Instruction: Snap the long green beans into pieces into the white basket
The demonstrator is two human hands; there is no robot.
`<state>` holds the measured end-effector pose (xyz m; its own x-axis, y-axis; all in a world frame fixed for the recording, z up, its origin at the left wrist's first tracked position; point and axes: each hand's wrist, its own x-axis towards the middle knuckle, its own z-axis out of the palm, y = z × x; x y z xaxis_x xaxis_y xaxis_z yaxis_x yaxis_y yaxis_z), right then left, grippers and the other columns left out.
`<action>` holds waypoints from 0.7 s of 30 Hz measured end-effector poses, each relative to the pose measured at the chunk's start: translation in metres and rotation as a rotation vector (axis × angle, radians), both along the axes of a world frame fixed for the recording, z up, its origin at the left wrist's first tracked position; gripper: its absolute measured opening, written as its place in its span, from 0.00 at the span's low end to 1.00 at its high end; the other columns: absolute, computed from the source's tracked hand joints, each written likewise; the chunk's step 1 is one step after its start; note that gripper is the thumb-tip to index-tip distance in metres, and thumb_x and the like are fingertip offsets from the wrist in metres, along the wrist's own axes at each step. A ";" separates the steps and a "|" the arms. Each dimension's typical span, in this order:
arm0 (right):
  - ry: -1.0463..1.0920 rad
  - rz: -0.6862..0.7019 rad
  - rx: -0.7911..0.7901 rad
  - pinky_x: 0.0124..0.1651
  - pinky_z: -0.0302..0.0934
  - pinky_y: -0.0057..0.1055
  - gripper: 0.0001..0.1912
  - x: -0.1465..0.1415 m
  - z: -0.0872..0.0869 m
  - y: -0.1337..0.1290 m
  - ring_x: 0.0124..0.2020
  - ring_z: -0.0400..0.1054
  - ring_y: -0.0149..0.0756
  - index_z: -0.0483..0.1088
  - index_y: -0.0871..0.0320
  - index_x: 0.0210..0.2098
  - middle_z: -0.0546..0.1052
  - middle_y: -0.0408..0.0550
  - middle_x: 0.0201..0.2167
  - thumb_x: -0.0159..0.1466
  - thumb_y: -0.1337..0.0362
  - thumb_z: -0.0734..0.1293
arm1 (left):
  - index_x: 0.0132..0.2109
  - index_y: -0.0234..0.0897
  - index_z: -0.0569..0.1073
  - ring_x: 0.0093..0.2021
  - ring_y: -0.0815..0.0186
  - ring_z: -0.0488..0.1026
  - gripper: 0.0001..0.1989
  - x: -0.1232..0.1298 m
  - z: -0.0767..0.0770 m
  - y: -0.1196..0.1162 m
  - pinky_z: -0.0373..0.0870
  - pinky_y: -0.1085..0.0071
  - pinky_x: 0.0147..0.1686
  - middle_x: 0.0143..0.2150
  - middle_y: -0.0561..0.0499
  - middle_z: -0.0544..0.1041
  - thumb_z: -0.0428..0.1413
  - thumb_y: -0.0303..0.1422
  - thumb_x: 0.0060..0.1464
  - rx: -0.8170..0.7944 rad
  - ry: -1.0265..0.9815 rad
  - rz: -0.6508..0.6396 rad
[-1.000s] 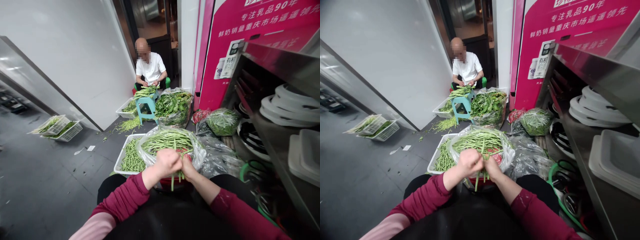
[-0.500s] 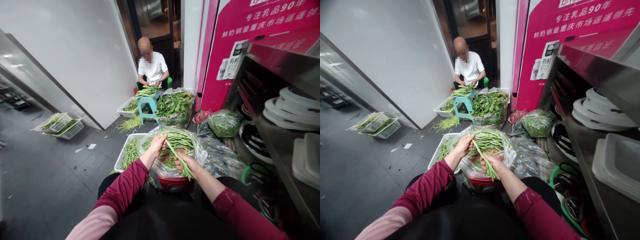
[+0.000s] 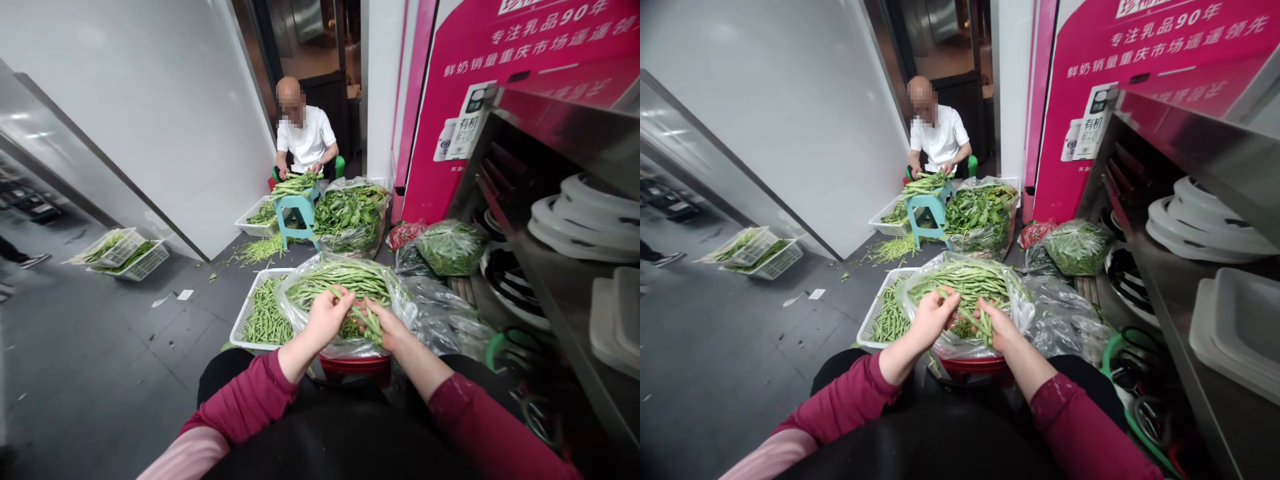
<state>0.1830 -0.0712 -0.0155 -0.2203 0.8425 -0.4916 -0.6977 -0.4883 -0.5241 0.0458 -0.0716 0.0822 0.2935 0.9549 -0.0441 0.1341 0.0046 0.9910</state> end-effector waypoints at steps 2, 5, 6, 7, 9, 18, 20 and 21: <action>0.027 0.173 0.038 0.19 0.61 0.26 0.13 -0.003 0.003 -0.007 0.17 0.64 0.28 0.65 0.59 0.28 0.70 0.41 0.19 0.57 0.55 0.64 | 0.26 0.34 0.62 0.13 0.79 0.51 0.21 0.001 -0.012 0.009 0.45 0.79 0.13 0.16 0.60 0.59 0.54 0.50 0.44 -0.251 -0.103 -0.113; 0.096 0.317 0.099 0.19 0.61 0.26 0.13 -0.007 0.009 -0.017 0.15 0.62 0.26 0.65 0.59 0.28 0.70 0.40 0.20 0.54 0.55 0.67 | 0.23 0.35 0.57 0.12 0.80 0.50 0.23 0.000 -0.033 0.023 0.39 0.80 0.13 0.15 0.60 0.57 0.57 0.49 0.41 -0.453 -0.206 -0.194; 0.108 0.330 0.112 0.19 0.60 0.25 0.13 -0.007 0.011 -0.020 0.14 0.60 0.24 0.65 0.60 0.28 0.68 0.38 0.18 0.53 0.57 0.68 | 0.23 0.35 0.56 0.12 0.81 0.49 0.23 0.000 -0.038 0.026 0.37 0.80 0.13 0.14 0.61 0.56 0.58 0.48 0.40 -0.480 -0.233 -0.188; 0.109 0.331 0.118 0.19 0.59 0.24 0.13 -0.007 0.013 -0.021 0.14 0.58 0.23 0.65 0.60 0.28 0.67 0.37 0.17 0.52 0.58 0.69 | 0.24 0.35 0.57 0.12 0.81 0.47 0.23 -0.001 -0.043 0.027 0.37 0.81 0.13 0.14 0.62 0.55 0.58 0.47 0.40 -0.498 -0.259 -0.178; 0.081 0.292 0.115 0.18 0.58 0.23 0.13 -0.006 0.016 -0.020 0.13 0.56 0.22 0.64 0.60 0.27 0.64 0.36 0.16 0.51 0.59 0.70 | 0.28 0.35 0.60 0.12 0.81 0.44 0.20 -0.001 -0.047 0.029 0.37 0.81 0.13 0.15 0.63 0.55 0.58 0.47 0.42 -0.498 -0.306 -0.145; -0.025 -0.065 0.005 0.19 0.56 0.21 0.04 0.000 0.020 -0.012 0.15 0.61 0.24 0.67 0.60 0.26 0.69 0.38 0.16 0.53 0.67 0.67 | 0.31 0.37 0.72 0.31 0.66 0.68 0.08 0.004 -0.010 -0.004 0.65 0.70 0.34 0.29 0.49 0.72 0.53 0.36 0.49 0.401 0.193 0.042; -0.027 -0.032 -0.044 0.23 0.61 0.23 0.04 0.001 0.018 -0.017 0.19 0.66 0.28 0.68 0.59 0.29 0.73 0.40 0.19 0.52 0.68 0.67 | 0.31 0.36 0.74 0.34 0.64 0.69 0.09 0.007 -0.009 -0.016 0.66 0.69 0.37 0.31 0.48 0.74 0.51 0.35 0.50 0.387 0.286 -0.019; -0.041 0.001 -0.075 0.22 0.61 0.24 0.06 0.002 0.015 -0.019 0.18 0.66 0.29 0.69 0.57 0.30 0.72 0.39 0.18 0.50 0.67 0.68 | 0.30 0.36 0.74 0.31 0.65 0.69 0.12 0.008 -0.013 -0.018 0.67 0.70 0.33 0.28 0.48 0.73 0.48 0.34 0.52 0.283 0.331 -0.010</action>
